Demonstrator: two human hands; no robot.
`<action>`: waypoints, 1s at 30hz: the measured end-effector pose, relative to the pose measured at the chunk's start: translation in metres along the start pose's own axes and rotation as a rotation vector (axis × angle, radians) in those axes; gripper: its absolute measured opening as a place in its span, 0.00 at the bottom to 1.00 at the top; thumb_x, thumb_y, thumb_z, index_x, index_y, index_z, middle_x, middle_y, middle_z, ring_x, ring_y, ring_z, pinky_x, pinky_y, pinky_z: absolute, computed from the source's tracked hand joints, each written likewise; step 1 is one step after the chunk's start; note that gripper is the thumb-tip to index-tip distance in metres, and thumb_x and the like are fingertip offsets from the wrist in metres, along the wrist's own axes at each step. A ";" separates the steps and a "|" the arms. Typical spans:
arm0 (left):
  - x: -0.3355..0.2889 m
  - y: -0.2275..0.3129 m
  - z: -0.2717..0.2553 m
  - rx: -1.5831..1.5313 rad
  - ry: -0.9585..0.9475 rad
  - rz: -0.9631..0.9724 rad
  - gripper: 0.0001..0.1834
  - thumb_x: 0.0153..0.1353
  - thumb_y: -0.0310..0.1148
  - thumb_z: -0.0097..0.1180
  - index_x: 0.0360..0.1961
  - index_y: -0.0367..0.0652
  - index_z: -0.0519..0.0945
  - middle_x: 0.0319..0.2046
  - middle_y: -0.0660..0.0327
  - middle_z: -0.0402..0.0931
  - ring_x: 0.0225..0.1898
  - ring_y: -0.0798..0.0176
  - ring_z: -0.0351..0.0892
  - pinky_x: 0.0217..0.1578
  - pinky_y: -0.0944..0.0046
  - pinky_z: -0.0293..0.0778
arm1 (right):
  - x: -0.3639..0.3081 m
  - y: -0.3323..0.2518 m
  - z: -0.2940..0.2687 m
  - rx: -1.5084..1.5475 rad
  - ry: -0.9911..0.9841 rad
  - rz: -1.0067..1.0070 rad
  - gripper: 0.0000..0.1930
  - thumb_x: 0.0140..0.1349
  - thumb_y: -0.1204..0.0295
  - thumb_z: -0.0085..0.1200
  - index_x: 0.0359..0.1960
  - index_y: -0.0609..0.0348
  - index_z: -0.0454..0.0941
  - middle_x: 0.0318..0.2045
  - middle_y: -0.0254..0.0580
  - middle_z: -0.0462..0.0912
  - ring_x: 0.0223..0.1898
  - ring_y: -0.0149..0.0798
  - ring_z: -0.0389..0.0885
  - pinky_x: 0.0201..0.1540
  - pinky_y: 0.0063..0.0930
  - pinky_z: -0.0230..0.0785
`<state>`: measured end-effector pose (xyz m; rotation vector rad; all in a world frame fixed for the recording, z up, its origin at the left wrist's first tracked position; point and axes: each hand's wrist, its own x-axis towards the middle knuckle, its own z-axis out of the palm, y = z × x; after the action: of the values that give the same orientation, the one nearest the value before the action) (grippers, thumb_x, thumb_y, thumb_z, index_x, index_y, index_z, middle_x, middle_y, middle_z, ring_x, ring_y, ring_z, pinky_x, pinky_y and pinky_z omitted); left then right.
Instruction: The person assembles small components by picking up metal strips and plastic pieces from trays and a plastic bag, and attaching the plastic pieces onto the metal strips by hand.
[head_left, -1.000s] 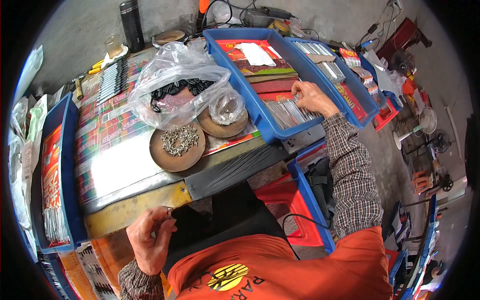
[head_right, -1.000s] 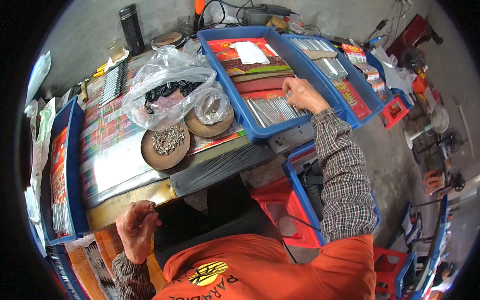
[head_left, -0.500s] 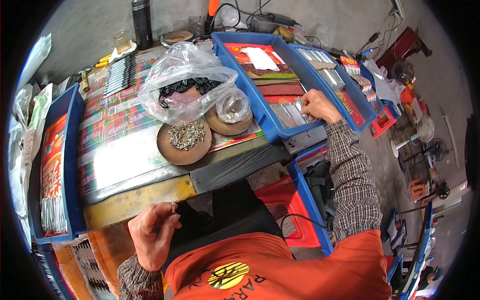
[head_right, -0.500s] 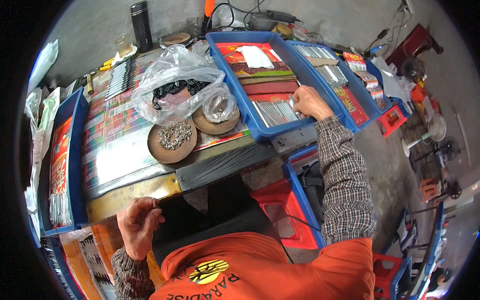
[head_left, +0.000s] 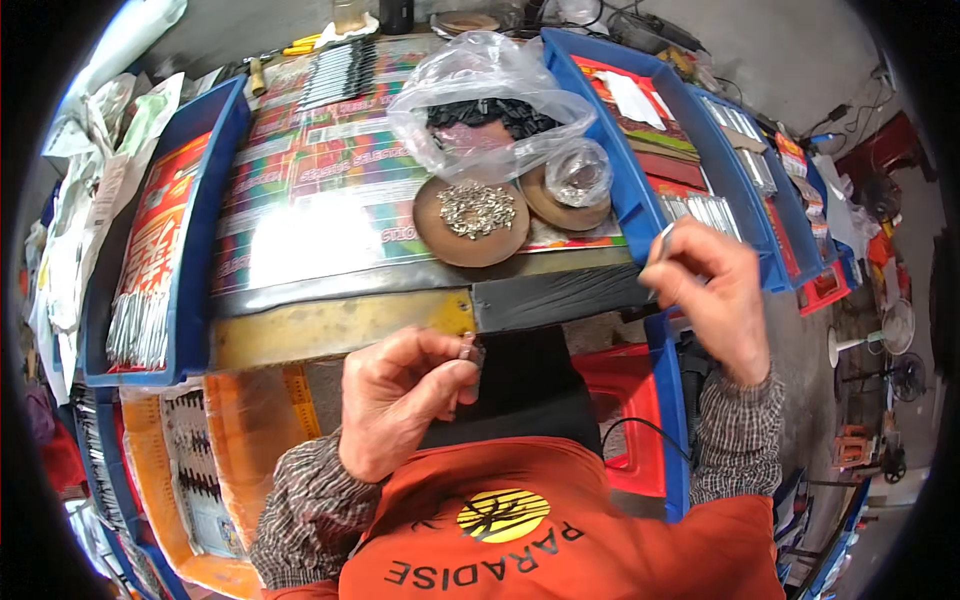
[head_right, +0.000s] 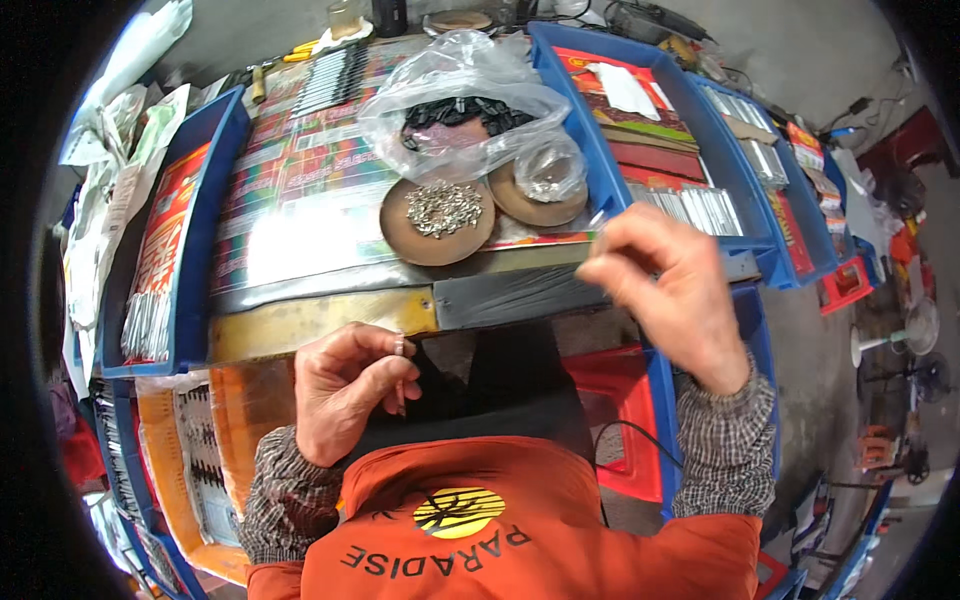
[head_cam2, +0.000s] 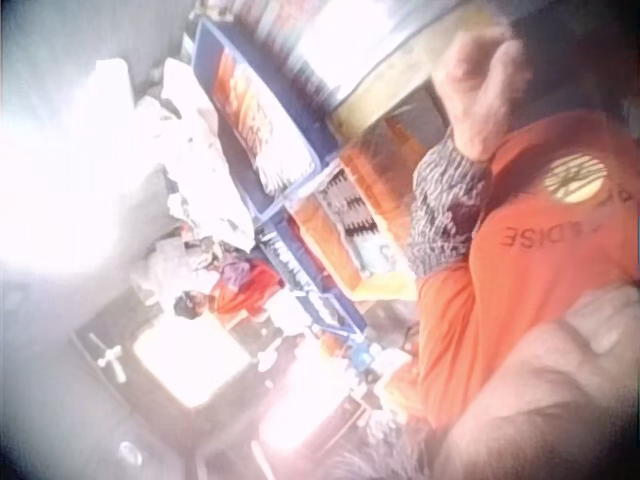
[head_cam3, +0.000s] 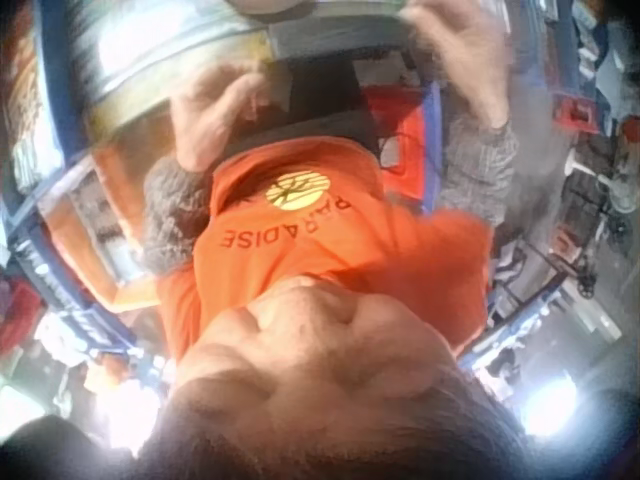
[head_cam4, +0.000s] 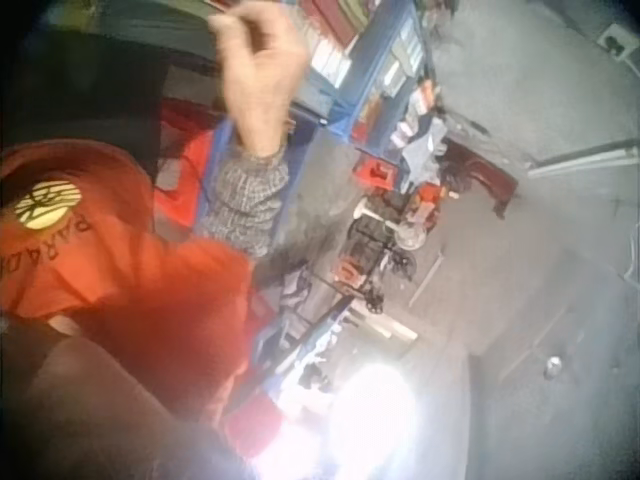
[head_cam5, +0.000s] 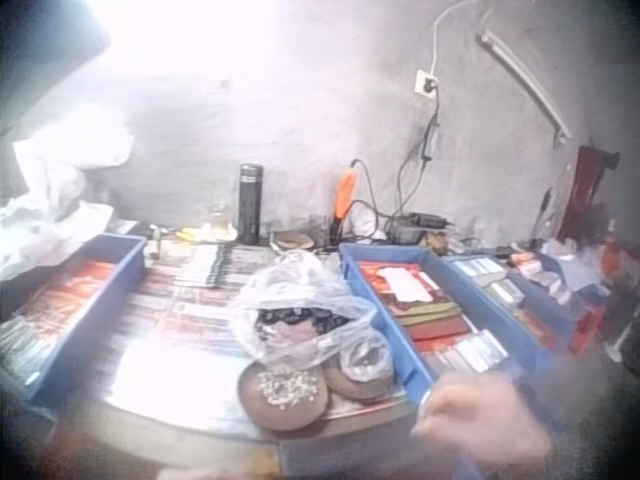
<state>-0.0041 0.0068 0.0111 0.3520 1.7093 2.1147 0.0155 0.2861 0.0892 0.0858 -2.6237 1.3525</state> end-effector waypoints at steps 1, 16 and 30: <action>0.001 -0.002 0.000 -0.028 -0.022 -0.002 0.06 0.61 0.21 0.58 0.39 0.32 0.78 0.27 0.57 0.81 0.26 0.69 0.81 0.21 0.73 0.76 | -0.003 0.000 0.009 0.046 -0.072 -0.049 0.05 0.56 0.79 0.60 0.28 0.65 0.76 0.25 0.34 0.73 0.23 0.24 0.69 0.26 0.21 0.62; -0.002 -0.017 0.004 -0.154 -0.002 -0.033 0.06 0.62 0.24 0.58 0.38 0.33 0.79 0.27 0.63 0.80 0.25 0.77 0.76 0.23 0.76 0.73 | -0.030 0.010 0.105 0.507 -0.347 0.111 0.11 0.61 0.79 0.58 0.44 0.66 0.74 0.26 0.32 0.76 0.24 0.20 0.75 0.24 0.16 0.69; -0.001 -0.034 0.007 -0.249 0.006 -0.008 0.06 0.62 0.24 0.59 0.38 0.33 0.81 0.31 0.60 0.81 0.28 0.73 0.78 0.26 0.74 0.75 | -0.043 0.013 0.129 0.469 -0.225 0.001 0.21 0.60 0.81 0.58 0.56 0.63 0.71 0.32 0.37 0.82 0.29 0.23 0.80 0.30 0.19 0.75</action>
<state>0.0051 0.0178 -0.0201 0.2649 1.4253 2.2908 0.0375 0.1874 -0.0025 0.3169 -2.4087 2.0369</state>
